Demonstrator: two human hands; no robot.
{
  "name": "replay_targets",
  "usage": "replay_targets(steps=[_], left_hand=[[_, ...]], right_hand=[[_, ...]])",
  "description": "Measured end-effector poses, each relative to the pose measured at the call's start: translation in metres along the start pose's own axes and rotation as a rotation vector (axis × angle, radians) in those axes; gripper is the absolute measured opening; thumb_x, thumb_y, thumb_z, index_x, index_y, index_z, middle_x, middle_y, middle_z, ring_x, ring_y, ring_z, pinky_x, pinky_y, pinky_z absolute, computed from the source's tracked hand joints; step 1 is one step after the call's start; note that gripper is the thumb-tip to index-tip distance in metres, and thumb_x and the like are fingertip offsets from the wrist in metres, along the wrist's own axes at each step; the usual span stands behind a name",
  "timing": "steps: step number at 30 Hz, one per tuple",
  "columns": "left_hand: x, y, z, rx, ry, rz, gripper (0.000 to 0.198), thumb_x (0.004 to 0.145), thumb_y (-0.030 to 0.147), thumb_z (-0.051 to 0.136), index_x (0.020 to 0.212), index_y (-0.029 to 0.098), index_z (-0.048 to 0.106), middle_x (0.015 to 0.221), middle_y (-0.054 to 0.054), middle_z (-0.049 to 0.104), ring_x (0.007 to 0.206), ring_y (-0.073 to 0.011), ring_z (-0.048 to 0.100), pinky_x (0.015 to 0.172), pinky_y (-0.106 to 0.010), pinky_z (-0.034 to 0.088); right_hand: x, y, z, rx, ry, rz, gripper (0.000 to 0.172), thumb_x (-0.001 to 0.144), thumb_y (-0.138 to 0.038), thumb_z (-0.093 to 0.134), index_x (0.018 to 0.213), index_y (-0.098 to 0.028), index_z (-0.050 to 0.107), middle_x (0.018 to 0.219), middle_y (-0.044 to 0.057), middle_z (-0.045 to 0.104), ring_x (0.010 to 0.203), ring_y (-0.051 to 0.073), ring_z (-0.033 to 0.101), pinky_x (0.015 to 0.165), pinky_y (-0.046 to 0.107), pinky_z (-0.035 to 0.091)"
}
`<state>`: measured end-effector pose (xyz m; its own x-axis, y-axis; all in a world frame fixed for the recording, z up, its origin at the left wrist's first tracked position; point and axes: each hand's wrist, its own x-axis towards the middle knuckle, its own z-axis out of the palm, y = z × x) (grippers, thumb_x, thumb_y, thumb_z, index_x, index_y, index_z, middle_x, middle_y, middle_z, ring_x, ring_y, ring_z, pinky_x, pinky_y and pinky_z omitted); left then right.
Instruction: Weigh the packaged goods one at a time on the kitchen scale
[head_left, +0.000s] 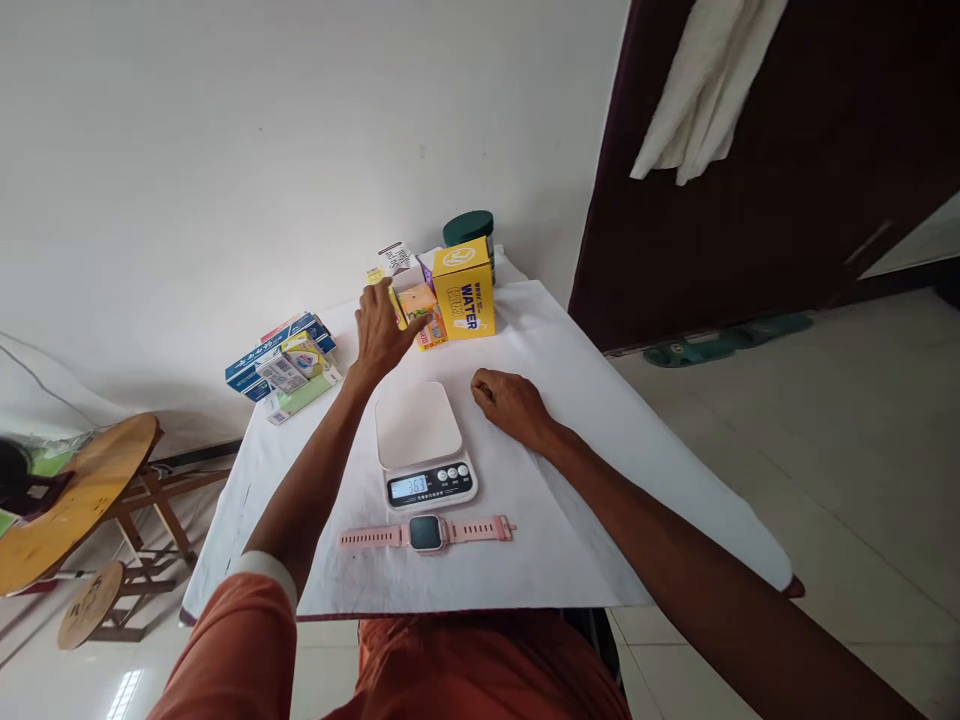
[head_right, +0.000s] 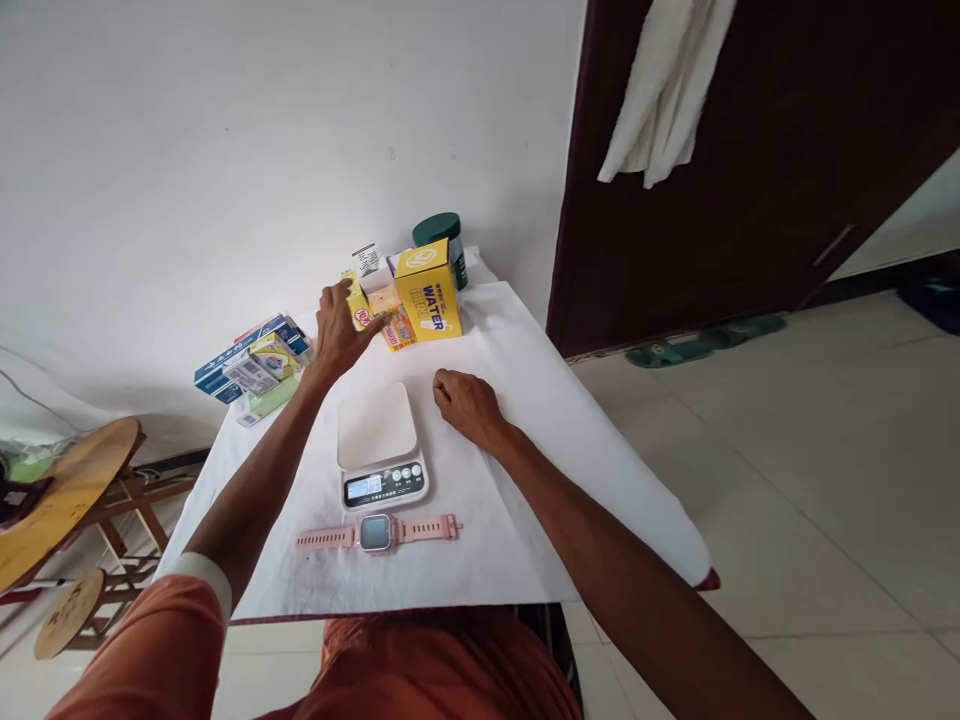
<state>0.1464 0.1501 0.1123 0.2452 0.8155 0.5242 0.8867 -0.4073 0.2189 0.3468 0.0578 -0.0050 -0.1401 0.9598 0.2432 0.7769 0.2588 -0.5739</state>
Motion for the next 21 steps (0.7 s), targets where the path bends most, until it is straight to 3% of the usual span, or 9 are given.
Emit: replay_targets(steps=[5,11,15,21], left_hand=[[0.068,0.039,0.025,0.071,-0.237,0.164,0.115,0.073,0.058,0.089,0.163,0.019,0.029,0.163,-0.025,0.038,0.150,-0.0441,0.037,0.120,-0.058,0.033],[0.125,0.052,0.039,0.146,-0.512,0.193,0.128,0.057,0.054,0.096,0.162,0.022,0.031,0.156,-0.022,0.044,0.150,-0.0486,0.033,0.123,-0.066,0.024],[0.130,0.056,0.043,0.151,-0.545,0.167,0.117,0.049,0.052,0.100,0.147,0.018,0.046,0.143,-0.019,0.049,0.140,-0.0468,0.040,0.120,-0.065,0.031],[0.100,0.062,0.022,-0.013,-0.357,0.246,0.106,0.056,0.052,0.098,0.143,0.019,0.048,0.135,-0.015,0.050,0.134,-0.0405,0.045,0.115,-0.058,0.042]], right_hand=[[0.001,-0.005,-0.004,-0.031,-0.054,0.028,0.022,0.100,-0.015,0.046,0.095,-0.020,0.067,0.097,0.006,0.077,0.082,0.018,0.065,0.071,0.029,0.034],[0.001,-0.009,-0.011,-0.077,-0.116,0.035,0.023,0.103,-0.015,0.046,0.103,-0.020,0.069,0.105,0.007,0.078,0.088,0.019,0.067,0.071,0.030,0.033],[0.002,-0.009,-0.013,-0.075,-0.134,0.041,0.024,0.105,-0.016,0.045,0.106,-0.019,0.069,0.109,0.008,0.078,0.091,0.019,0.068,0.071,0.030,0.033],[0.002,-0.008,-0.013,-0.074,-0.137,0.046,0.023,0.105,-0.017,0.046,0.106,-0.019,0.069,0.108,0.007,0.078,0.093,0.019,0.068,0.072,0.030,0.034]])
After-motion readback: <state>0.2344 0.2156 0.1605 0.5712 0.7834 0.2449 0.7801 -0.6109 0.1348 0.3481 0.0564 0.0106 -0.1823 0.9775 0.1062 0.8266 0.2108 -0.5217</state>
